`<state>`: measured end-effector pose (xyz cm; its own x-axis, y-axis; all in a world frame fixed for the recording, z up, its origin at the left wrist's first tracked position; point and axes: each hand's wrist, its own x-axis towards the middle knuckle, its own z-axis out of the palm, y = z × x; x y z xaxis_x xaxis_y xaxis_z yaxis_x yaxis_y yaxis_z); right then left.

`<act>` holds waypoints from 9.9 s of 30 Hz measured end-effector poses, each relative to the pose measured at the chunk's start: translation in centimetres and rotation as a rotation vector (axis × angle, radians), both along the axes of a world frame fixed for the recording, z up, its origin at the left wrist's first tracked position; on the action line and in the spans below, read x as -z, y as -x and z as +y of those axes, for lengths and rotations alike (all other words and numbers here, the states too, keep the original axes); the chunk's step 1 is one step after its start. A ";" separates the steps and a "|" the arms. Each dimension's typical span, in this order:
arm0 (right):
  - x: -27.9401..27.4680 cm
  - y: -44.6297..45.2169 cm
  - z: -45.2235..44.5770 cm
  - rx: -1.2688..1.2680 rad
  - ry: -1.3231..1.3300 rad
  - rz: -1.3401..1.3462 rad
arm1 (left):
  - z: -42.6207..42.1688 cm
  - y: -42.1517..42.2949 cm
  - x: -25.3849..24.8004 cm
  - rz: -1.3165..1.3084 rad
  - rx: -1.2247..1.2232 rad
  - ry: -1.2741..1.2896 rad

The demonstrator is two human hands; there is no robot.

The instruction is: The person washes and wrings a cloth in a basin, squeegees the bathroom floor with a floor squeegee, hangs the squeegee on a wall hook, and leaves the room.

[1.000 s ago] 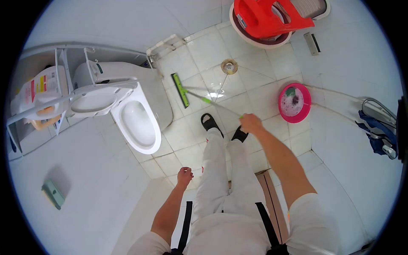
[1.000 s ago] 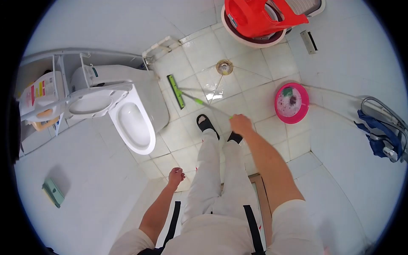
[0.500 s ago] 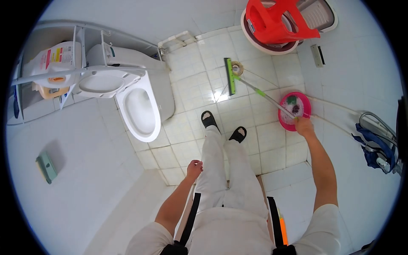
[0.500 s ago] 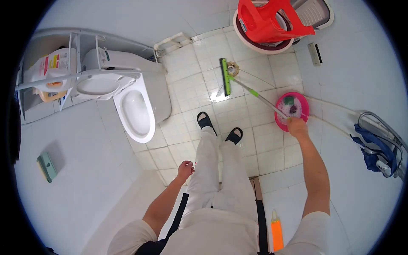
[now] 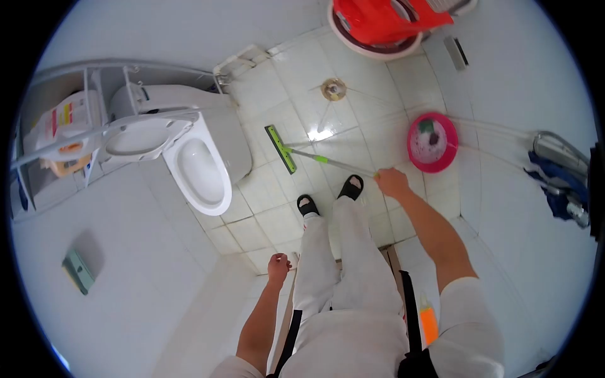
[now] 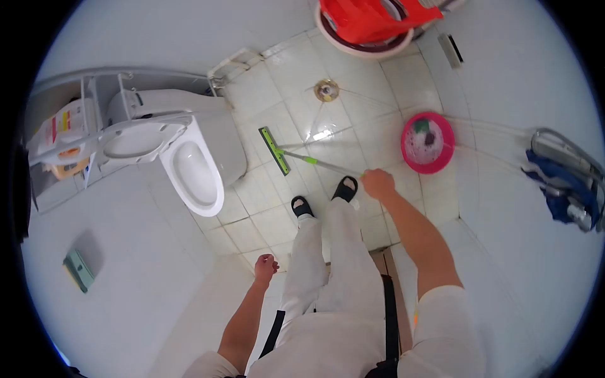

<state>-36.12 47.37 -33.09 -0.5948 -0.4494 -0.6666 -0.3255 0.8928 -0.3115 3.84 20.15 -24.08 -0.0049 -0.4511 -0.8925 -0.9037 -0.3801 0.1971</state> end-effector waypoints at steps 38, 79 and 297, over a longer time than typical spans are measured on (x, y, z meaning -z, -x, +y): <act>-4.5 -12.4 -19.3 0.237 -0.246 0.119 | -16.5 -24.8 1.1 0.082 -0.089 0.006; -48.6 -11.4 10.1 0.561 0.997 0.684 | 9.3 18.1 -24.3 0.951 1.045 0.325; -14.0 21.2 41.5 2.193 2.151 -0.954 | 60.4 63.1 -1.8 0.692 -0.175 -1.171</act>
<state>-57.30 88.86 -19.11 -0.7151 -0.1323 -0.6864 0.0511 -0.9892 0.1374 -59.23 80.58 -22.32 -0.6228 0.5170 -0.5872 -0.6763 -0.7331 0.0718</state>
